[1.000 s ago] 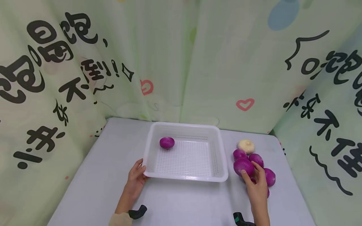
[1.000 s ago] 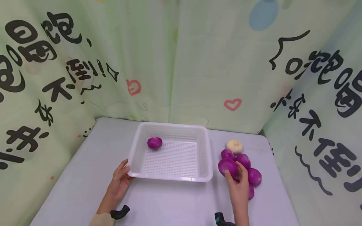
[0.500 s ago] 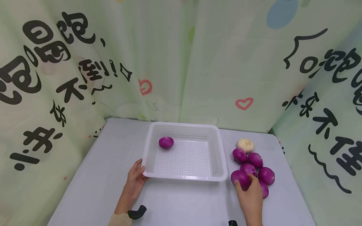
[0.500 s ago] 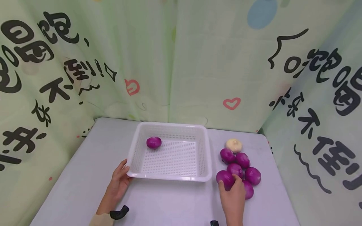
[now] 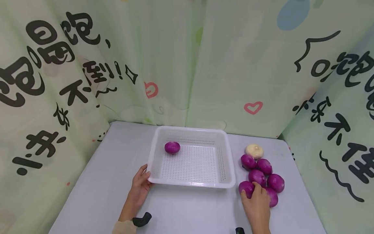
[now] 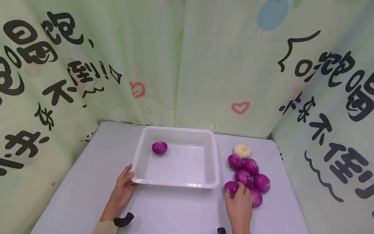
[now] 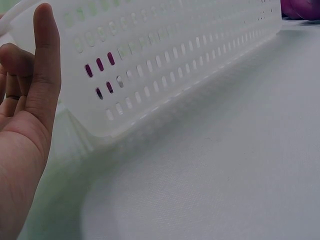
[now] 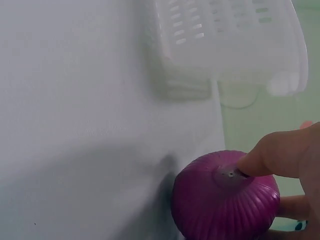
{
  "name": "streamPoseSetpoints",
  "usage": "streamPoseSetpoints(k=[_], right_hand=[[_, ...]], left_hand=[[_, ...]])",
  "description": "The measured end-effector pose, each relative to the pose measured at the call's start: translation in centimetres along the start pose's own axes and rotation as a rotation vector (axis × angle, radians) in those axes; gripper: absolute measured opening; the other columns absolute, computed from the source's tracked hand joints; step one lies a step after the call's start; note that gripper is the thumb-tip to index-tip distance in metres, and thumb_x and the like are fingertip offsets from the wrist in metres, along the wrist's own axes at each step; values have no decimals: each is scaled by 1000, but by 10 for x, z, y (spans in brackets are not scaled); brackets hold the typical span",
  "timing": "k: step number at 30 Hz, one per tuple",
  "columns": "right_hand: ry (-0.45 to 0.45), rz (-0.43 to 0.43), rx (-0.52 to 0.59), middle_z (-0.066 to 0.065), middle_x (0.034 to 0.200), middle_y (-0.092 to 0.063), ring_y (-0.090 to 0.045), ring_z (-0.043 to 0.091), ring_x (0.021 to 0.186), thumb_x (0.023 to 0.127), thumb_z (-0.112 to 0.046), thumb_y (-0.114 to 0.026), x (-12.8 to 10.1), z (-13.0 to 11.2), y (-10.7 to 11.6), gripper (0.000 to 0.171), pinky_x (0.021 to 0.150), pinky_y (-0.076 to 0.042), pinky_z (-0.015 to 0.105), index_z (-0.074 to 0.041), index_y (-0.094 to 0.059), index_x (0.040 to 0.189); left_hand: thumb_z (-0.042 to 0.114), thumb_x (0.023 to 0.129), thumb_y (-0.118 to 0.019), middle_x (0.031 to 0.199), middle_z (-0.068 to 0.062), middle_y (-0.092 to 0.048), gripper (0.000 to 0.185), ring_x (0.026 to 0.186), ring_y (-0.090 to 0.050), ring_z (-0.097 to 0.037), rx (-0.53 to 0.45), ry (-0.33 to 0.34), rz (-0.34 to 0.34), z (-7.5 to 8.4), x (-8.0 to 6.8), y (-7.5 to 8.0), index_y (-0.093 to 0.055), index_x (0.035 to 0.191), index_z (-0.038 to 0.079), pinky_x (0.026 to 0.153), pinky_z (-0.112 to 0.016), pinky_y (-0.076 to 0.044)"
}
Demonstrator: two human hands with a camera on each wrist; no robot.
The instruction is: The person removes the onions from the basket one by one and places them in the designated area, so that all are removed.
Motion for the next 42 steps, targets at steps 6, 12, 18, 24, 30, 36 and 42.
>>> streamPoseSetpoints(k=[6, 12, 18, 24, 30, 36, 42], right_hand=[[15, 19, -29, 41, 138, -45, -40, 59, 130, 93, -19, -67, -1, -2, -1, 62, 101, -40, 77, 10, -46, 144], [26, 3, -54, 40, 140, -45, -41, 59, 129, 94, -18, -67, -2, -4, -2, 64, 100, -42, 76, 10, -43, 146], [45, 37, -51, 40, 141, -46, -39, 60, 129, 93, -15, -66, -2, -5, -3, 63, 100, -41, 77, 11, -42, 145], [70, 83, -67, 40, 142, -40, -33, 61, 131, 95, -14, -63, -3, -6, -5, 60, 93, -42, 80, 14, -43, 145], [76, 118, -61, 39, 141, -38, -33, 60, 130, 95, -13, -63, -2, -5, -3, 59, 90, -42, 80, 14, -44, 144], [46, 102, -55, 38, 142, -39, -33, 60, 132, 96, -14, -61, -3, -3, -1, 58, 91, -43, 79, 10, -44, 146], [26, 92, -61, 38, 143, -39, -32, 59, 131, 98, -15, -59, -3, -3, 2, 56, 90, -43, 79, 10, -44, 146]], left_hand=[[19, 109, -50, 157, -17, -47, 45, 130, -62, -30, 6, -6, -8, 0, 0, 0, -39, 152, 13, 98, -30, -58], [18, 110, -49, 159, -18, -45, 44, 131, -61, -31, 5, -5, -17, 0, 0, 0, -39, 152, 13, 99, -31, -58], [19, 109, -50, 157, -17, -47, 44, 130, -62, -30, 5, 3, -5, -1, 0, 1, -40, 152, 14, 98, -30, -58], [18, 109, -50, 158, -18, -46, 44, 129, -62, -29, -5, 5, 1, 0, 0, 0, -39, 151, 14, 98, -29, -58], [18, 109, -50, 158, -18, -45, 44, 130, -62, -28, -8, 12, 1, -1, -1, 0, -40, 151, 14, 98, -29, -58], [19, 109, -50, 158, -17, -46, 44, 129, -62, -28, 9, 5, -5, -1, -1, 1, -40, 152, 14, 97, -29, -58], [20, 109, -50, 157, -15, -47, 44, 129, -62, -28, 23, -2, -9, -1, 1, 1, -40, 152, 14, 98, -30, -58]])
Point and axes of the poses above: each hand's wrist, its own x-axis towards the middle knuckle, its own y-axis out of the back of the hand, z = x × y, the point moved 5 cm from there along x, towards the middle knuckle
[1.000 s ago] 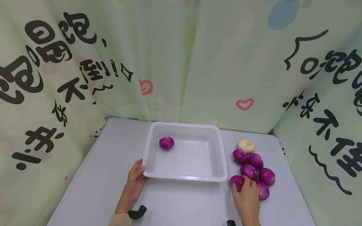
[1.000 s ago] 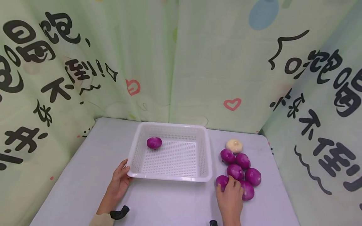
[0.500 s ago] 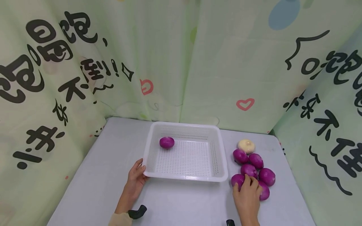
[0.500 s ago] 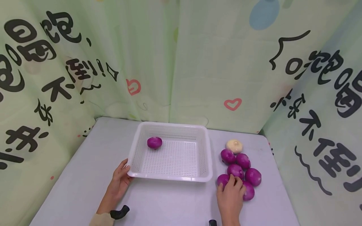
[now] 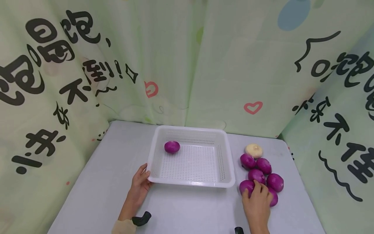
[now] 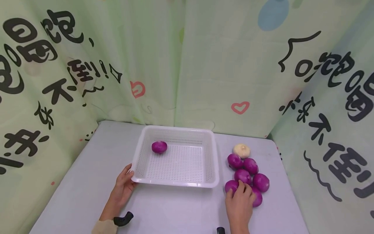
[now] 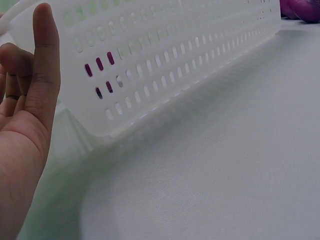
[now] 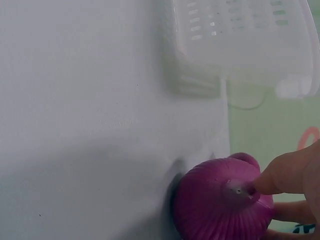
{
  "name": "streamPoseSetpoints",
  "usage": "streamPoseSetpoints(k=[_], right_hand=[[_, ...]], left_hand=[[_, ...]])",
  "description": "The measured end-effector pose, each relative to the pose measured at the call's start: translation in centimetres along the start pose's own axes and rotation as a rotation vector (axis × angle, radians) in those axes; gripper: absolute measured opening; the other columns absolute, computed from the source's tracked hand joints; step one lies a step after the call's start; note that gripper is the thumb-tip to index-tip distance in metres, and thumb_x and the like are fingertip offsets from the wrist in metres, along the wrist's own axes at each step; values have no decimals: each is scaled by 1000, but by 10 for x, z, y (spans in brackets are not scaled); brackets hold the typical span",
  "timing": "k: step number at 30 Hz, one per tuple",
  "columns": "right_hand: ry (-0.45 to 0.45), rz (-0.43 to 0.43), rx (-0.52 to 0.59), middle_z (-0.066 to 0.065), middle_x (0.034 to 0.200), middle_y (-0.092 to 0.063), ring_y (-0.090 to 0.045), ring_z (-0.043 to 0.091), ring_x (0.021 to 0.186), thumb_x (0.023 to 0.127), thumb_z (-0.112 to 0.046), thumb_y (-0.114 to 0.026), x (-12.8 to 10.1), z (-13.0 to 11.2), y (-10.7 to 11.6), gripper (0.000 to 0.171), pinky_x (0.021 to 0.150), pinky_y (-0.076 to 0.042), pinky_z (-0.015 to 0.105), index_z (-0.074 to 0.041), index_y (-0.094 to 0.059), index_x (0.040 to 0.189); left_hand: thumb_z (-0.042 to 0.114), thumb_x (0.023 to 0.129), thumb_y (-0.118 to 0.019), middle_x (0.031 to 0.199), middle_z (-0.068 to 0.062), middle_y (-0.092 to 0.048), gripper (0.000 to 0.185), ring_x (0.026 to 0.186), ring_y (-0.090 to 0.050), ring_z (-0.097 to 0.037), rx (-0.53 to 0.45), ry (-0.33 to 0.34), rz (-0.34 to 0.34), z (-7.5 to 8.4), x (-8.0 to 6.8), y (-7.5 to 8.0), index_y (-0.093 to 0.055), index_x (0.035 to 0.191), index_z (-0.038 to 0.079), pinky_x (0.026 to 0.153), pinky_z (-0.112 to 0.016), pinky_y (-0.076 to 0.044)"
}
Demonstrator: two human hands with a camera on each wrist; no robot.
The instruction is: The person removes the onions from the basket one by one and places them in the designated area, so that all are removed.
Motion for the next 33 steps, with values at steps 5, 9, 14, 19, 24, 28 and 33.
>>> streamPoseSetpoints(k=[5, 9, 14, 19, 24, 28, 33], right_hand=[[-3, -6, -7, 39, 142, -39, -32, 58, 130, 98, -15, -58, 1, -1, 3, 55, 91, -43, 78, 10, -45, 145], [2, -5, -8, 39, 142, -39, -31, 59, 131, 99, -15, -58, 2, -3, 8, 55, 92, -43, 78, 11, -44, 145], [33, 33, 23, 39, 142, -41, -32, 58, 131, 99, -15, -59, 3, -8, 15, 52, 96, -40, 77, 11, -47, 142], [75, 65, 52, 40, 143, -43, -34, 58, 130, 98, -15, -59, 9, -19, 20, 51, 100, -36, 74, 11, -49, 141], [77, 77, 60, 34, 145, -45, -37, 54, 129, 99, -17, -60, 15, -30, 23, 50, 91, -44, 75, 5, -51, 143], [84, 70, 82, 31, 148, -44, -37, 52, 131, 99, -16, -60, 21, -41, 24, 51, 91, -46, 77, 2, -49, 145], [111, 51, 102, 31, 150, -43, -37, 50, 134, 99, -17, -61, 28, -59, 25, 54, 96, -47, 74, 2, -47, 148]], left_hand=[[19, 109, -50, 157, -16, -48, 43, 129, -63, -29, -7, -6, 10, -1, 1, 0, -41, 151, 14, 97, -31, -58], [19, 109, -51, 156, -15, -48, 43, 129, -63, -29, -9, -4, 14, -2, 1, 0, -41, 151, 14, 97, -31, -58], [19, 109, -51, 158, -16, -46, 45, 131, -61, -31, -10, -7, 9, -1, 0, -1, -40, 152, 14, 98, -31, -58], [19, 109, -51, 158, -16, -47, 44, 130, -62, -30, -7, -12, 9, -1, 1, -1, -41, 151, 13, 98, -31, -58], [18, 109, -50, 155, -13, -50, 44, 129, -63, -28, -17, -11, 13, -2, 1, 0, -41, 151, 13, 97, -31, -58], [18, 109, -50, 155, -13, -50, 44, 129, -63, -29, -27, -9, 15, -2, 0, 0, -40, 152, 13, 97, -30, -58], [18, 109, -50, 155, -13, -49, 44, 129, -62, -29, -23, -9, 18, -2, 1, -1, -40, 152, 14, 97, -31, -58]])
Point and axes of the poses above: each hand's wrist, its own x-axis towards the middle knuckle, its own y-axis out of the back of the hand, z = x × y, the point moved 5 cm from there along x, towards the middle knuckle
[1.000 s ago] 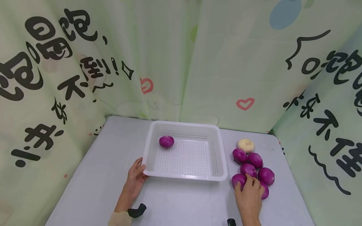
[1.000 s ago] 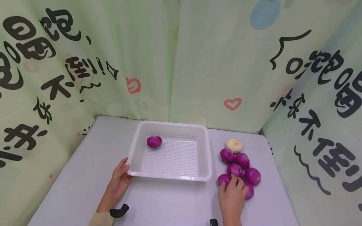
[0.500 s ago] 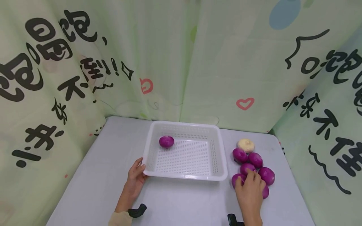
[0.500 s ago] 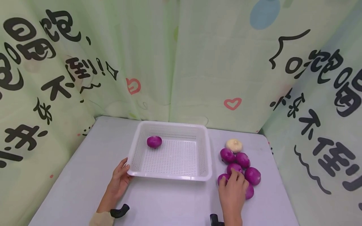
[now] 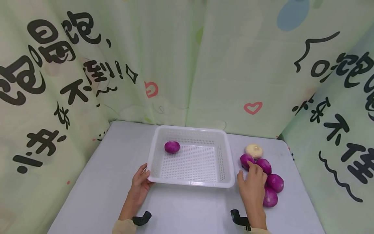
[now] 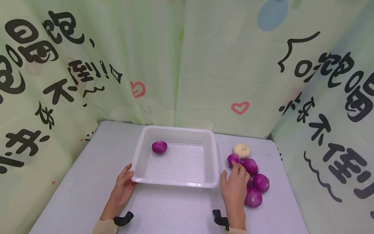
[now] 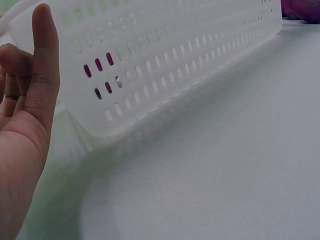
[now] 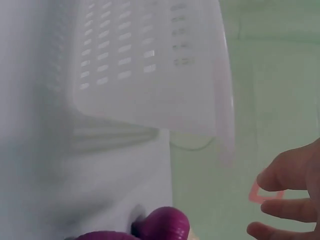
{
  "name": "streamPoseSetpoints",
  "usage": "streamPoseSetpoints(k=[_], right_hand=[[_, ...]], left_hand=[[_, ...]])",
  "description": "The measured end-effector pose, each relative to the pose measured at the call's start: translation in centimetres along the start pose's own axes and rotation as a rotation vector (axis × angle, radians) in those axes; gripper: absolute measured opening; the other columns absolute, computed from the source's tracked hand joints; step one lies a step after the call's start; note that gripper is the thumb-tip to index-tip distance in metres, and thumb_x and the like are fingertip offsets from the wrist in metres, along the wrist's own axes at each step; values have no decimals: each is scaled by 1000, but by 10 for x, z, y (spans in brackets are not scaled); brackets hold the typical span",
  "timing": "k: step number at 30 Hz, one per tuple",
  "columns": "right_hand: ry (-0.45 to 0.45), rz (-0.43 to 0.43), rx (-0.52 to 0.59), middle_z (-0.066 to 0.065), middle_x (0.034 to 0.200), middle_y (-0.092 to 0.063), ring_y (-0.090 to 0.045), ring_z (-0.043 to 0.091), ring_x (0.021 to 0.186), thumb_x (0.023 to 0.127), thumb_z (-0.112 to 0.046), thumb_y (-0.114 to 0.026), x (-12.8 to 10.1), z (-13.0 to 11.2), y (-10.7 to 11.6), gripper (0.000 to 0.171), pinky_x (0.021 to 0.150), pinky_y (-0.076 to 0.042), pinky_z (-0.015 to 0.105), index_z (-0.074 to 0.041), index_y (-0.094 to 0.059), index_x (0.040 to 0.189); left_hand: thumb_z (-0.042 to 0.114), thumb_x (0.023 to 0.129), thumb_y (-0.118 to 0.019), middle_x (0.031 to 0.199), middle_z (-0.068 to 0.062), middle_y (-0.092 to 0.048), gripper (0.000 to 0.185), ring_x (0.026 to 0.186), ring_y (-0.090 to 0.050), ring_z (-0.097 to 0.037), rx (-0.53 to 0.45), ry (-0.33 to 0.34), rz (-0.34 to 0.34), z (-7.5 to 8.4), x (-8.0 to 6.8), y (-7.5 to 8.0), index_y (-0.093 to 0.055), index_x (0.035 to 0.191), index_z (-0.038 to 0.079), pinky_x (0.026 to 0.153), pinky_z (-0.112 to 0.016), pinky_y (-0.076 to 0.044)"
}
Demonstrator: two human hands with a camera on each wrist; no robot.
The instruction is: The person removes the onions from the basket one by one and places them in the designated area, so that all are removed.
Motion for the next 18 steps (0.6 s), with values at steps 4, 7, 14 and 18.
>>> streamPoseSetpoints(k=[4, 7, 14, 18], right_hand=[[50, 14, 19, 31, 147, -46, -39, 50, 130, 99, -17, -61, 7, -14, -2, 52, 97, -47, 71, 4, -50, 145], [91, 32, 39, 31, 144, -48, -42, 50, 127, 98, -15, -62, 12, -24, -3, 49, 98, -45, 69, 5, -52, 142], [105, -47, 165, 28, 145, -49, -46, 47, 127, 100, -16, -61, 25, -45, -13, 49, 102, -47, 64, 3, -53, 144], [69, -161, 297, 26, 147, -52, -53, 43, 125, 101, -16, -61, 29, -54, -19, 49, 100, -53, 58, 1, -52, 146]], left_hand=[[18, 109, -50, 156, -13, -49, 45, 130, -63, -29, 1, -1, 2, 0, -1, 0, -40, 152, 14, 98, -31, -58], [18, 109, -50, 157, -14, -48, 45, 130, -62, -29, 6, -4, -4, 1, 0, -1, -39, 152, 13, 98, -31, -58], [18, 109, -50, 156, -15, -48, 44, 129, -63, -29, 11, -10, -11, 2, 1, -1, -40, 152, 14, 97, -31, -59], [18, 109, -50, 156, -16, -47, 44, 127, -62, -28, 7, -2, -15, 1, 0, 0, -40, 152, 14, 96, -29, -58]])
Point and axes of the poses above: each hand's wrist, its own x-axis towards the middle knuckle, its own y-axis out of the back of the hand, z = x × y, the point moved 5 cm from there along x, towards the middle knuckle
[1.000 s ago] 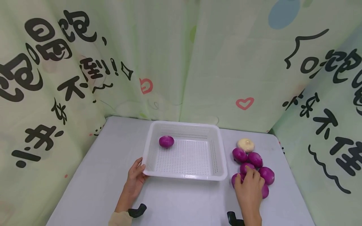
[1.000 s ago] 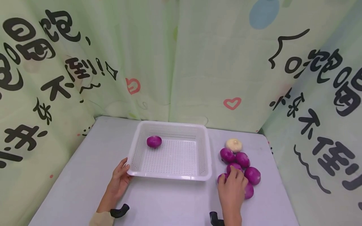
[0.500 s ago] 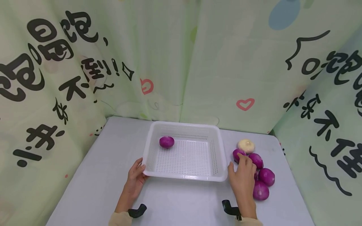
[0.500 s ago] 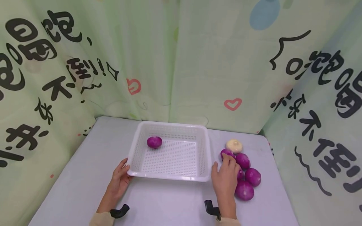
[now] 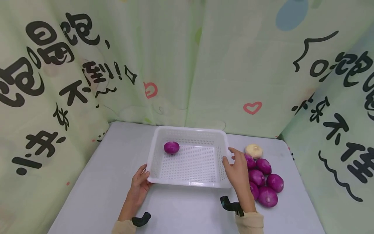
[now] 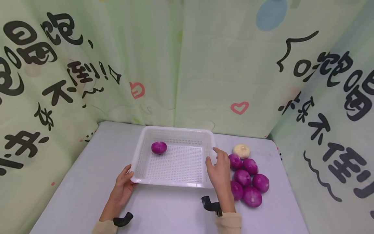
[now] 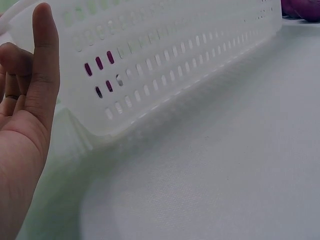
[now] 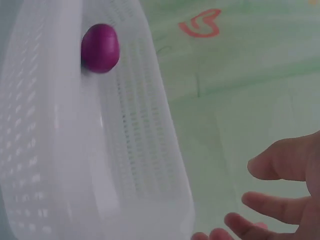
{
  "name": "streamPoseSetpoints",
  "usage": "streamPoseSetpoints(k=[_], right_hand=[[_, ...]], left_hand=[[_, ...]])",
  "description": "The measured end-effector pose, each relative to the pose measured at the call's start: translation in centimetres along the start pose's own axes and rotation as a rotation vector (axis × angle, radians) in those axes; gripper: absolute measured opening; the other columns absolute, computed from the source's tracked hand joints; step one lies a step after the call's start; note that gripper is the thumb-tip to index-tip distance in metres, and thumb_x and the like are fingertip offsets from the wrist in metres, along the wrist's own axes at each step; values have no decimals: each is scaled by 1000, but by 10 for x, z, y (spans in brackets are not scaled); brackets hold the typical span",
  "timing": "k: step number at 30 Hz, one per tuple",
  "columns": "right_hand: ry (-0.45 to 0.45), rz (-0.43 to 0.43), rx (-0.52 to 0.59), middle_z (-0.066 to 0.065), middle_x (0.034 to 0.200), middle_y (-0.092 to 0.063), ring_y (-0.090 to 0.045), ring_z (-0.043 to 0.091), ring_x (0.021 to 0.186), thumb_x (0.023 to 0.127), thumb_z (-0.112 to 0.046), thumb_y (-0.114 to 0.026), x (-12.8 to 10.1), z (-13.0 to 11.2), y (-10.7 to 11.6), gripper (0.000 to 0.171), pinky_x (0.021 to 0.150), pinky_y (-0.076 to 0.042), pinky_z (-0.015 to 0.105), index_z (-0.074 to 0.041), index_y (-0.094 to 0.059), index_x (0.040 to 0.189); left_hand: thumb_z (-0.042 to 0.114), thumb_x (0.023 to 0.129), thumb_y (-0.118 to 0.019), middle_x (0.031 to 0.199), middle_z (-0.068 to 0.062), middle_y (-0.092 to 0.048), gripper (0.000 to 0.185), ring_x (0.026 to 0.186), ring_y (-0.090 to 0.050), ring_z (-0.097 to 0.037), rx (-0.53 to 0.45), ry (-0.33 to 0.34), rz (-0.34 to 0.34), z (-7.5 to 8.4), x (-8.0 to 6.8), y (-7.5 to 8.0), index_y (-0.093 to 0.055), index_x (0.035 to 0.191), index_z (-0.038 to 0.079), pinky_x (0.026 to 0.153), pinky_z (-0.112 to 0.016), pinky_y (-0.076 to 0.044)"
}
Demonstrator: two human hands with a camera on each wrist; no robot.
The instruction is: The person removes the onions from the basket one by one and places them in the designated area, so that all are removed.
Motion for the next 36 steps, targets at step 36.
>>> streamPoseSetpoints(k=[36], right_hand=[[-380, -793, 702, 26, 154, -51, -55, 39, 140, 109, -28, -55, 41, -35, -105, 56, 116, -48, 46, 5, -43, 152]], left_hand=[[17, 108, -50, 155, -15, -49, 43, 125, -64, -27, -24, 8, 18, -1, 0, 1, -42, 151, 14, 95, -29, -59]])
Point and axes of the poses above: each hand's wrist, its own x-axis towards the middle knuckle, its own y-axis out of the back of the hand, z = x × y, the point moved 5 cm from there along x, towards the middle knuckle
